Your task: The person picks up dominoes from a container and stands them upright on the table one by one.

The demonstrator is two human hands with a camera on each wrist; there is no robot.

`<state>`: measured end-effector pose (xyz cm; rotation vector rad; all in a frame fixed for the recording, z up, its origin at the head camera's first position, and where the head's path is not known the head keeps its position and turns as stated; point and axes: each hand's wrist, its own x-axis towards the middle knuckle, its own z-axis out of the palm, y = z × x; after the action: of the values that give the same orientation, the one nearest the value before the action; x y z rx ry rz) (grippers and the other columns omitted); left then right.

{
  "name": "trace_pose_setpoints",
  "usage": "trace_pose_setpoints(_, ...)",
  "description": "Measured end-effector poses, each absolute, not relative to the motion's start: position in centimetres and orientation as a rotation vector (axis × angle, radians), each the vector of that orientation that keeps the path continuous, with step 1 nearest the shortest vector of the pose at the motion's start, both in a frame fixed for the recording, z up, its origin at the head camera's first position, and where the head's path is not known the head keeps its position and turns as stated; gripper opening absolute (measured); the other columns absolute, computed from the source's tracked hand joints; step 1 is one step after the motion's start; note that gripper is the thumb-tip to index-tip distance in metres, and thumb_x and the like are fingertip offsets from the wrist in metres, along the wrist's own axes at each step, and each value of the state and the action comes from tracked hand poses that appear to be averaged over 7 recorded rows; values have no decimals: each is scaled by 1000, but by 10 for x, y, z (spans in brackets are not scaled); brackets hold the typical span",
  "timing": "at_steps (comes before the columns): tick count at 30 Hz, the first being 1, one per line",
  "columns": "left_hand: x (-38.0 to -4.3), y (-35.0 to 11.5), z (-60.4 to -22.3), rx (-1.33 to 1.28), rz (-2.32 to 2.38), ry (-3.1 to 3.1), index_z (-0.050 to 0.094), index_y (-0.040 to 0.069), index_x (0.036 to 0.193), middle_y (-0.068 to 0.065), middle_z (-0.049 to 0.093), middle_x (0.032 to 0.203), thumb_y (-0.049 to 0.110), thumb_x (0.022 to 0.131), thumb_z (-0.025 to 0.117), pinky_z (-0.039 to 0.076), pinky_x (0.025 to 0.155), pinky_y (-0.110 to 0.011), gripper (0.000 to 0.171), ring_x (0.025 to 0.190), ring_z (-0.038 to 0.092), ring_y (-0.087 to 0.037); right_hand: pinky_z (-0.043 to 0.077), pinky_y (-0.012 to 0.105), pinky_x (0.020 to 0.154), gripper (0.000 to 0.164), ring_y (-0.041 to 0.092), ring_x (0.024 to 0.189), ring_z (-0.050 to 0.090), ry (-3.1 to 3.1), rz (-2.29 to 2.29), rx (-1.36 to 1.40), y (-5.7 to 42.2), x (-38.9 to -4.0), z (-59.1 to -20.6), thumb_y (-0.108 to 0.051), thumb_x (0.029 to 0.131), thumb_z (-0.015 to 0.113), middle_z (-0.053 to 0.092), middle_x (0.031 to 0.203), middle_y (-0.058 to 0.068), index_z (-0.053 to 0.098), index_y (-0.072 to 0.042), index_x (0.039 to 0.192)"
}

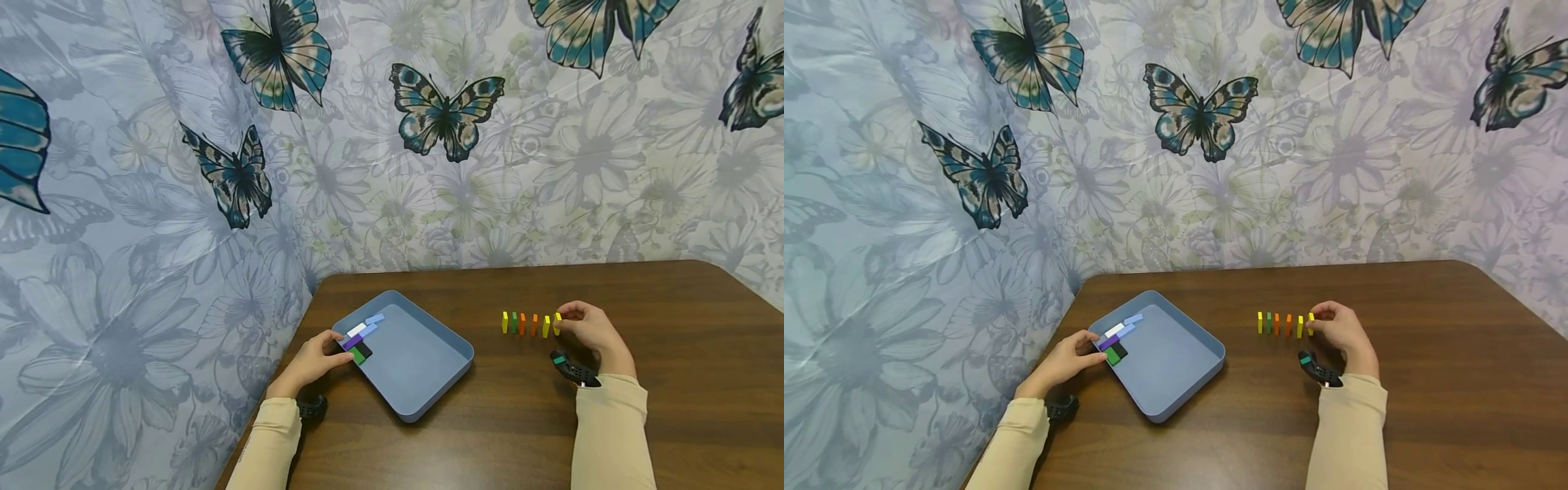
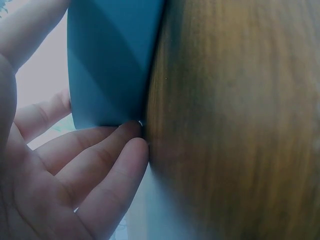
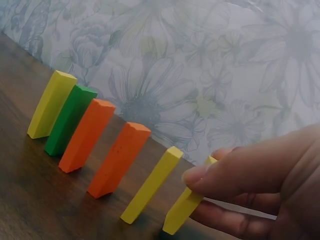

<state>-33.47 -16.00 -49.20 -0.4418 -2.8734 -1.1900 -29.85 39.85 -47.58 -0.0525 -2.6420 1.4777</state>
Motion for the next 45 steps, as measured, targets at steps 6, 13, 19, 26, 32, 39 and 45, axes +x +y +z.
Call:
trace_pose_setpoints(6, -334, -163, -492, -453, -1173, -2874, 60, 6, 128, -20, 59, 139, 38, 87, 78, 47, 105, -56, 54, 129, 56, -43, 48, 31, 78, 32, 13, 89, 55, -2665, 1474, -63, 396, -295, -477, -10, 96, 66, 63, 106, 10, 52, 9, 119)
trace_pose_setpoints(13, -333, -165, -492, -471, -1156, -2879, 60, 5, 127, -22, 58, 140, 39, 88, 77, 48, 105, -56, 55, 129, 56, -44, 46, 36, 82, 31, 22, 94, 56, -2679, 1460, -77, 393, -291, -478, -9, 96, 66, 63, 107, 15, 52, 9, 116)
trace_pose_setpoints(19, -333, -166, -492, -467, -1179, -2867, 61, 5, 126, -22, 58, 139, 37, 88, 78, 48, 105, -56, 53, 129, 56, -44, 47, 36, 82, 31, 17, 92, 56, -2677, 1449, -64, 392, -291, -479, -7, 95, 65, 63, 108, 16, 51, 10, 117)
trace_pose_setpoints(26, -335, -166, -493, -471, -1182, -2863, 60, 6, 127, -21, 59, 139, 37, 88, 78, 47, 105, -56, 54, 130, 55, -44, 46, 45, 88, 34, 35, 107, 54, -2668, 1514, -47, 392, -289, -478, -7, 97, 62, 57, 121, 29, 47, 11, 121)
trace_pose_setpoints(32, -334, -165, -493, -465, -1173, -2873, 60, 6, 127, -21, 59, 139, 39, 87, 79, 47, 105, -57, 56, 130, 55, -44, 46, 42, 87, 34, 33, 105, 55, -2673, 1507, -35, 393, -291, -479, -7, 97, 62, 57, 120, 29, 47, 11, 122)
trace_pose_setpoints(39, -334, -162, -493, -457, -1158, -2873, 60, 6, 127, -22, 59, 139, 38, 88, 78, 48, 105, -57, 54, 129, 56, -44, 47, 33, 82, 35, 22, 99, 57, -2679, 1471, -5, 397, -296, -479, -5, 96, 63, 58, 120, 29, 47, 11, 123)
trace_pose_setpoints(45, -333, -159, -492, -457, -1157, -2868, 61, 6, 127, -21, 59, 138, 39, 87, 78, 48, 104, -56, 56, 128, 56, -43, 50, 28, 80, 44, 41, 109, 58, -2689, 1369, 50, 404, -293, -468, -6, 96, 63, 56, 123, 37, 43, 15, 130)
